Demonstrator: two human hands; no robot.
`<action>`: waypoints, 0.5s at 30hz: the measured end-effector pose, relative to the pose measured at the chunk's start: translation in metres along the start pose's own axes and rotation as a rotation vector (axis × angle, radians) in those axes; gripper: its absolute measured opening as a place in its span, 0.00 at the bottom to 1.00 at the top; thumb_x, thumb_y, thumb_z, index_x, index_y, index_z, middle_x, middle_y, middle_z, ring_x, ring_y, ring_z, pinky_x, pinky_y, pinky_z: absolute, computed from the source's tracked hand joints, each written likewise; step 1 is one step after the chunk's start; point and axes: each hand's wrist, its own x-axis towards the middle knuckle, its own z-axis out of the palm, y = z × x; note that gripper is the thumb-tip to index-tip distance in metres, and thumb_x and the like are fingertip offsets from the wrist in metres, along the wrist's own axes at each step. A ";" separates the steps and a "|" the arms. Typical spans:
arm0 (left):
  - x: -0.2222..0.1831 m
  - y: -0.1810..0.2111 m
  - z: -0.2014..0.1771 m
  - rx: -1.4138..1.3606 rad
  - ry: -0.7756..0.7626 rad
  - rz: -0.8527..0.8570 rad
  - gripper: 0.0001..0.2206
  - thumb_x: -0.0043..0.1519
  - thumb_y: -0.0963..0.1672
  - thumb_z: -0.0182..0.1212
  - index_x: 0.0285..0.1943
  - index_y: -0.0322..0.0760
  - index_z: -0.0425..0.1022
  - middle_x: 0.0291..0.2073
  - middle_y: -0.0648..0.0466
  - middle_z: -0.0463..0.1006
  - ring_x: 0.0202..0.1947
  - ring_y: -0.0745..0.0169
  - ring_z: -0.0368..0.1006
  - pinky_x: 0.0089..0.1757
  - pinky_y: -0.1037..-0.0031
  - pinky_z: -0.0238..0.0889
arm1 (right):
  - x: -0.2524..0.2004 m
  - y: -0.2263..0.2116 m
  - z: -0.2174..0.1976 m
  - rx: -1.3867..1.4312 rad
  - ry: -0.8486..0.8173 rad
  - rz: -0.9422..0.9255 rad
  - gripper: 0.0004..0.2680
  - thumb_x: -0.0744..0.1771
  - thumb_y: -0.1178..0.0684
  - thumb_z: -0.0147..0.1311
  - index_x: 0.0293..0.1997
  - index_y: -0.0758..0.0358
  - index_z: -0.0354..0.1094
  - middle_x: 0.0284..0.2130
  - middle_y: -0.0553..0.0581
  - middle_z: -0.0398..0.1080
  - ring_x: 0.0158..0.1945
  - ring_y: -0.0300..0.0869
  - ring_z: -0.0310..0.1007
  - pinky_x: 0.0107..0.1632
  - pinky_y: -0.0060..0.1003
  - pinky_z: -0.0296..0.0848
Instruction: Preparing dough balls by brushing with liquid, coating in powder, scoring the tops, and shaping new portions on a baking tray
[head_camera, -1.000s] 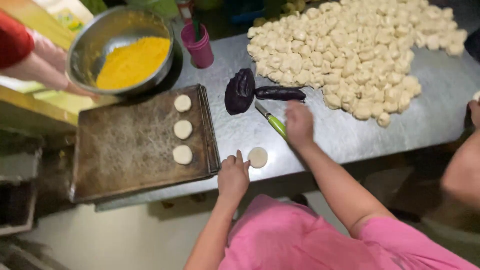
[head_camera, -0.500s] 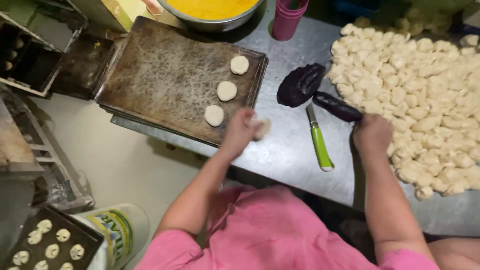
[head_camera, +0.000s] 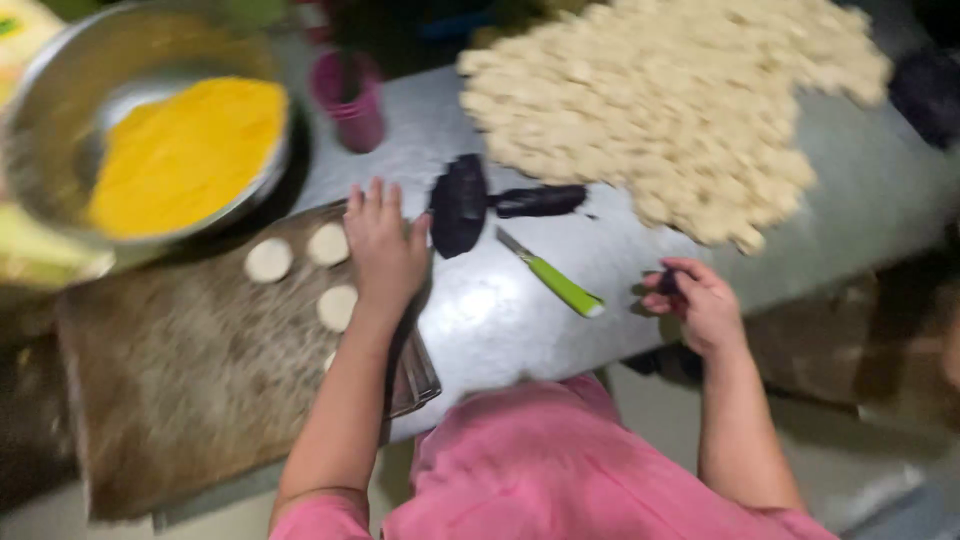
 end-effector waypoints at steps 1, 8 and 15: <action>0.011 0.038 0.008 -0.163 -0.021 0.164 0.27 0.58 0.49 0.71 0.65 0.33 0.74 0.63 0.38 0.71 0.66 0.27 0.61 0.61 0.43 0.55 | -0.012 0.009 -0.013 0.130 -0.043 0.045 0.08 0.74 0.57 0.39 0.59 0.61 0.62 0.41 0.67 0.76 0.35 0.51 0.81 0.37 0.40 0.82; 0.033 0.225 0.165 -0.258 -0.399 0.545 0.21 0.63 0.50 0.61 0.65 0.42 0.74 0.60 0.51 0.74 0.65 0.42 0.61 0.62 0.46 0.52 | -0.023 0.030 -0.057 0.156 -0.063 0.035 0.10 0.72 0.57 0.43 0.57 0.67 0.66 0.35 0.68 0.78 0.29 0.47 0.82 0.31 0.36 0.82; 0.054 0.280 0.310 -0.024 -0.354 0.530 0.11 0.60 0.53 0.63 0.44 0.52 0.78 0.44 0.58 0.74 0.50 0.50 0.67 0.48 0.56 0.61 | 0.014 0.066 -0.102 0.145 -0.123 0.049 0.10 0.70 0.58 0.46 0.57 0.66 0.70 0.33 0.66 0.80 0.29 0.45 0.83 0.33 0.35 0.83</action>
